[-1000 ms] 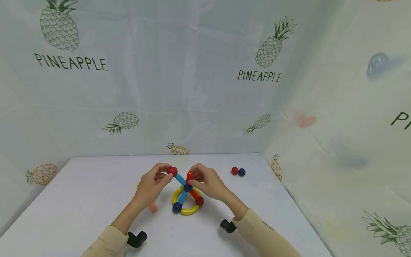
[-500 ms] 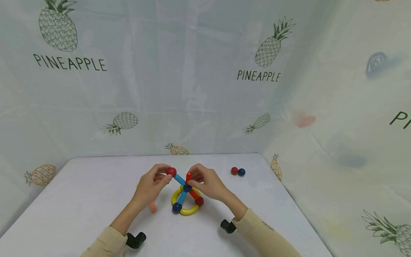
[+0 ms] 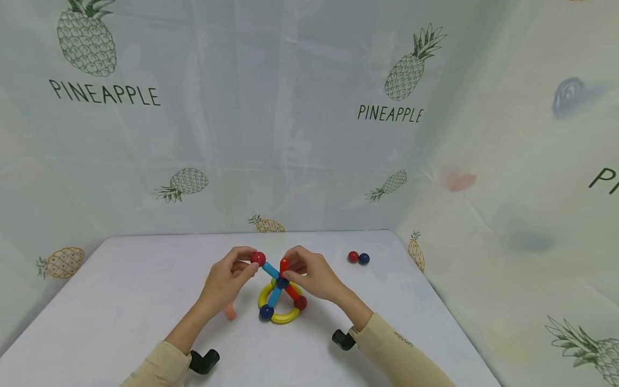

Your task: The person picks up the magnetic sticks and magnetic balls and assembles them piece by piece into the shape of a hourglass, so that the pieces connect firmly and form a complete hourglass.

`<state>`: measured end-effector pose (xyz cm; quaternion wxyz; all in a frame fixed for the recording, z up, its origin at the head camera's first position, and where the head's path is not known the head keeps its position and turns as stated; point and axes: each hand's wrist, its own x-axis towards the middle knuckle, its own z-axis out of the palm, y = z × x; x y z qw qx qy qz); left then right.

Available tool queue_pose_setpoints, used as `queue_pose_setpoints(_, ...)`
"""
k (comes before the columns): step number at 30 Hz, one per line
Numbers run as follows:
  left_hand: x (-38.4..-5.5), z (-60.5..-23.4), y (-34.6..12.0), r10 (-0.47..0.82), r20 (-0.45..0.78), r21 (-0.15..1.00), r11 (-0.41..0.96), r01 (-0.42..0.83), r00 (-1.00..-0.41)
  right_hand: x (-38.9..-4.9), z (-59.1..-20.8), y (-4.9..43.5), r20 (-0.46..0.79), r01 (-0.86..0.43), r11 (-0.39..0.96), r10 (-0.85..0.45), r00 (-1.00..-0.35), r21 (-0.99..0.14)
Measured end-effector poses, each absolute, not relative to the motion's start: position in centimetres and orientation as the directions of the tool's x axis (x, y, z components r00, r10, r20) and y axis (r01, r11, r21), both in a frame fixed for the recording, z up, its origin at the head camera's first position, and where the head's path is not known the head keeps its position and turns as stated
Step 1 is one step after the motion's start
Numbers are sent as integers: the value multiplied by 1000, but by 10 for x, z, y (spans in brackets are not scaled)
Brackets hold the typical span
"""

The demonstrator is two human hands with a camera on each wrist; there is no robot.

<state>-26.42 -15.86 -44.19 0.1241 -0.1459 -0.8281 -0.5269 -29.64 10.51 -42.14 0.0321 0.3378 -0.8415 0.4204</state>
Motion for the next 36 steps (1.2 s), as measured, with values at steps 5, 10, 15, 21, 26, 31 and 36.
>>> queue_pose_setpoints(5, -264, -443, -158, 114, 365, 835, 400, 379, -924, -296, -420, 105, 332, -591, 426, -540, -774, -685)
queue_pose_setpoints(10, -264, -443, -159, 111, 370, 833, 401, 382, -923, -295, -419, 110, 311, -579, 449, -538, -783, -681)
queue_pose_setpoints(15, -264, -443, -159, 110, 381, 827, 403, 391, -918, -301, -418, 132, 329, -604, 468, -544, -772, -645)
queue_pose_setpoints(21, -263, -443, -160, 110, 389, 820, 411, 399, -915, -321, -418, 183, 378, -628, 536, -508, -774, -564)
queue_pose_setpoints(26, -264, -442, -161, 106, 394, 815, 418, 401, -913, -345, -428, 232, 394, -583, 623, -430, -812, -521)
queue_pose_setpoints(31, -264, -442, -161, 110, 389, 820, 412, 398, -915, -363, -447, 274, 341, -466, 742, -332, -880, -481)
queue_pose_setpoints(36, -263, -442, -159, 110, 377, 824, 414, 387, -920, -373, -463, 296, 267, -386, 794, -289, -919, -469)
